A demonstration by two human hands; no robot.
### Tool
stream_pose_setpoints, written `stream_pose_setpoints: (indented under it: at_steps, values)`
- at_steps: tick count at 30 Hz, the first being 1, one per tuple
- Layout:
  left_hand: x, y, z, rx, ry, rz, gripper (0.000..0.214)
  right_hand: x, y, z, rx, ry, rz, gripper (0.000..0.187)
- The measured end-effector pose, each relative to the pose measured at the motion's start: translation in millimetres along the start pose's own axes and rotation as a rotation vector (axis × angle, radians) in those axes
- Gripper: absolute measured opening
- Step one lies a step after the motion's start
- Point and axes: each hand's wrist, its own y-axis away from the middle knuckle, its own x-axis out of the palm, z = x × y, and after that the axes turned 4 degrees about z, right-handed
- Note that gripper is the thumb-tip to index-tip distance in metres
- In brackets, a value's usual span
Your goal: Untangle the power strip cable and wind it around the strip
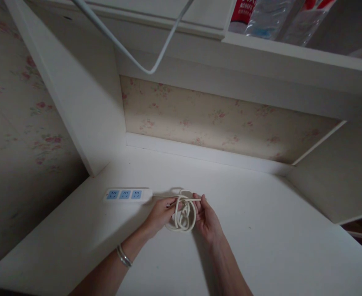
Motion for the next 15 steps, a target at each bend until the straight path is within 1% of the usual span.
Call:
stream_pose_setpoints:
  at_steps: [2,3,5,7,8,9,12,15]
  values:
    - [0.3,0.0,-1.0,-0.001,-0.029,-0.014,0.039,-1.8,0.1,5.1,0.021,-0.041,0.006,0.017]
    - [0.1,0.0,-1.7,-0.001,-0.047,-0.021,0.038,-3.0,0.3,7.9,0.005,-0.048,0.007,0.021]
    - [-0.9,0.0,-2.8,0.005,-0.087,-0.035,0.035,-5.3,0.8,13.3,-0.086,-0.023,0.000,0.025]
    - [-3.3,-0.4,-2.9,0.016,-0.135,-0.038,0.033,-6.3,1.6,17.6,-0.216,0.064,0.017,0.019]
    - [-4.9,-0.7,-2.4,0.025,-0.165,-0.037,0.033,-6.1,2.3,19.2,-0.283,0.121,0.040,0.013]
    - [-6.7,-1.1,-1.6,0.038,-0.196,-0.033,0.033,-5.4,3.4,20.2,-0.339,0.177,0.079,0.011]
    - [-11.7,-1.3,1.0,0.078,-0.246,0.015,0.034,-1.6,9.1,17.8,-0.440,0.323,0.221,0.028]
    - [-13.2,1.1,0.1,0.078,-0.244,0.086,0.031,1.8,16.7,6.0,-0.525,0.521,0.273,0.046]
